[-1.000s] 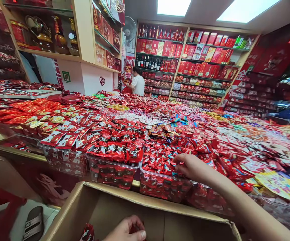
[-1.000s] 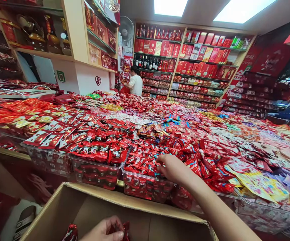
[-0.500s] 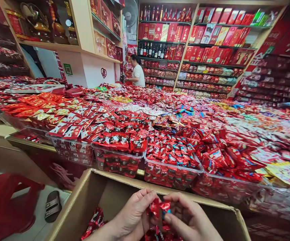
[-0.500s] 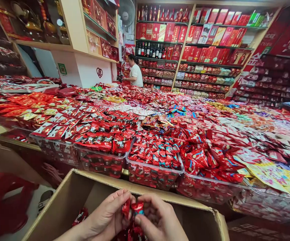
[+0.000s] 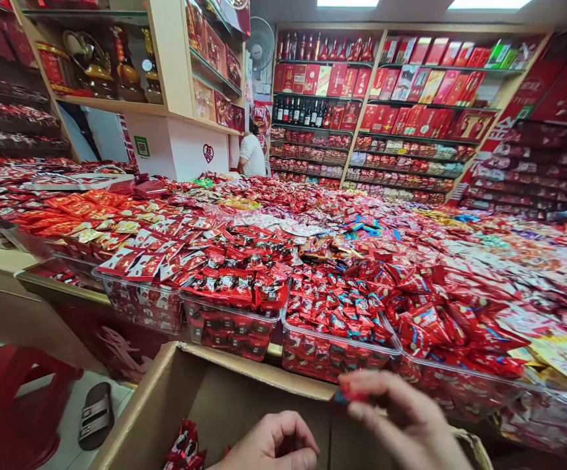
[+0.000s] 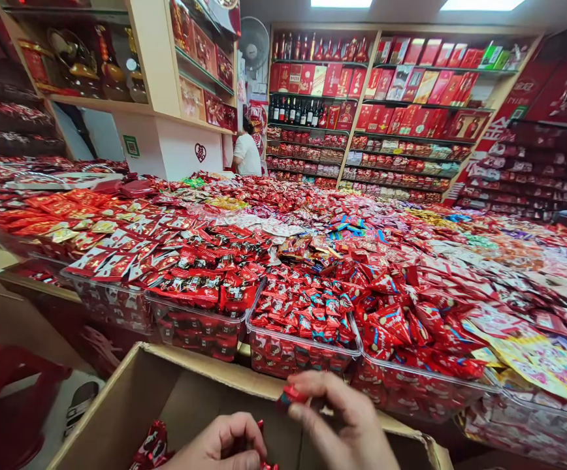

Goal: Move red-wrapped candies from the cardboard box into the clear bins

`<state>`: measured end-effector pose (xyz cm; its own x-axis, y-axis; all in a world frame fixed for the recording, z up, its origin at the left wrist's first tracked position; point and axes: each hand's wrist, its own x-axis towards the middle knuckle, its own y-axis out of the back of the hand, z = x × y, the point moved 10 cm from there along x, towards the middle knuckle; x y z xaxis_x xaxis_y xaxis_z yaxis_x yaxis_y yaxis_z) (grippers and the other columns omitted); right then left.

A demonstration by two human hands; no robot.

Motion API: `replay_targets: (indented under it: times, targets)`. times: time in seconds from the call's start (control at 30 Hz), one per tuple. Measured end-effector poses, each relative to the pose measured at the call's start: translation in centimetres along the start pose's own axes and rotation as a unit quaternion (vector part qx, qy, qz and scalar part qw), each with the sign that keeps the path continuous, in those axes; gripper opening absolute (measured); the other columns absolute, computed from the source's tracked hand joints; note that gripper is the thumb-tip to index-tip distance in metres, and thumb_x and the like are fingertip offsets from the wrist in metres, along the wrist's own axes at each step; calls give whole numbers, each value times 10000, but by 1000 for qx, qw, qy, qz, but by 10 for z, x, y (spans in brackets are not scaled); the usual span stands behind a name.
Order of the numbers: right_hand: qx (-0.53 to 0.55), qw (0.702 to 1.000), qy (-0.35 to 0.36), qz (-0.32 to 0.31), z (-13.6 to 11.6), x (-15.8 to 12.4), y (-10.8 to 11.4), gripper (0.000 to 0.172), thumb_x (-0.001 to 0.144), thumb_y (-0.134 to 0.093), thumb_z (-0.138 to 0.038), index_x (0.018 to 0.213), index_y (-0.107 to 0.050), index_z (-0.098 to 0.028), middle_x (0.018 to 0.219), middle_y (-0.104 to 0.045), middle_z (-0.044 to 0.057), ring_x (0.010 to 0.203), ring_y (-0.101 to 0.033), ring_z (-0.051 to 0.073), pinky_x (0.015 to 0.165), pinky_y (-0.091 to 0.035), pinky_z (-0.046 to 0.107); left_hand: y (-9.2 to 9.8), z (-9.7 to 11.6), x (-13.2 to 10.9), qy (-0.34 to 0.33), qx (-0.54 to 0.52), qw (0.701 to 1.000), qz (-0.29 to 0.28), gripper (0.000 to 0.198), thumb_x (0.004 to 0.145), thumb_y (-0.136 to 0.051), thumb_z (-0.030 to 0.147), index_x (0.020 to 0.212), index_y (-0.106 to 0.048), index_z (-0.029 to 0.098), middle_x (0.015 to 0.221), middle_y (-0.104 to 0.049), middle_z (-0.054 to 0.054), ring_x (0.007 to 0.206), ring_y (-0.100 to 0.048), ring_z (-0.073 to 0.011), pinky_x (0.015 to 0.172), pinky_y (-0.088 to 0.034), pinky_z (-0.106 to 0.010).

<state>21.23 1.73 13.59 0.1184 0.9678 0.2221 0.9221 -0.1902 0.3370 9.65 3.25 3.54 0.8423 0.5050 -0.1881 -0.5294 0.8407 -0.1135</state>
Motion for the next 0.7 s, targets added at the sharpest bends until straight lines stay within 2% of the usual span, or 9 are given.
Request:
replay_targets:
  times: [0.1,0.17,0.23,0.33,0.43,0.6,0.7]
  targets:
    - [-82,994,41,65,-26,34,40,131,701,-570,-293,795,-567,-202,894,-613,60,866,-551,188,728,-450,280,11,-10,1,12,-15,999,43,357,667,-537,477,736,-477,132,580,-470,31,497,-367,-58,481,-266,-186]
    - [-138,987,46,63,-30,59,45,145,707,-557,-312,797,-569,-199,845,-623,50,799,-564,183,704,-446,295,15,-18,3,19,-25,998,58,367,649,-549,485,719,-465,134,571,-461,37,486,-357,-55,477,-269,-187]
    - [-201,978,45,34,-26,78,37,131,717,-541,-311,778,-583,-203,807,-630,37,767,-564,180,706,-432,310,18,-25,4,30,-26,997,59,383,628,-564,490,721,-457,134,568,-453,43,492,-361,-57,492,-281,-192]
    - [-275,959,63,-1,-21,90,21,110,720,-531,-303,720,-596,-214,770,-632,24,761,-548,187,703,-413,324,23,-31,4,33,-12,998,55,395,623,-566,490,734,-461,125,598,-475,27,537,-387,-69,539,-299,-207]
    - [-313,946,88,-21,-21,90,14,122,734,-515,-301,688,-593,-220,746,-635,13,749,-537,188,711,-396,328,29,-35,5,25,7,998,55,388,636,-557,480,750,-476,117,615,-477,20,564,-390,-77,557,-295,-211]
    - [-319,941,106,-30,-25,87,15,143,759,-493,-304,707,-596,-219,765,-638,10,757,-527,170,721,-388,306,32,-46,7,37,23,998,51,390,639,-552,477,774,-502,115,634,-482,18,580,-386,-82,559,-291,-206]
    - [-360,923,120,-61,-24,86,7,145,756,-506,-270,663,-602,-213,748,-640,9,732,-519,165,733,-370,318,32,-48,7,42,40,997,47,381,645,-548,476,782,-527,122,629,-480,26,576,-377,-79,553,-283,-196]
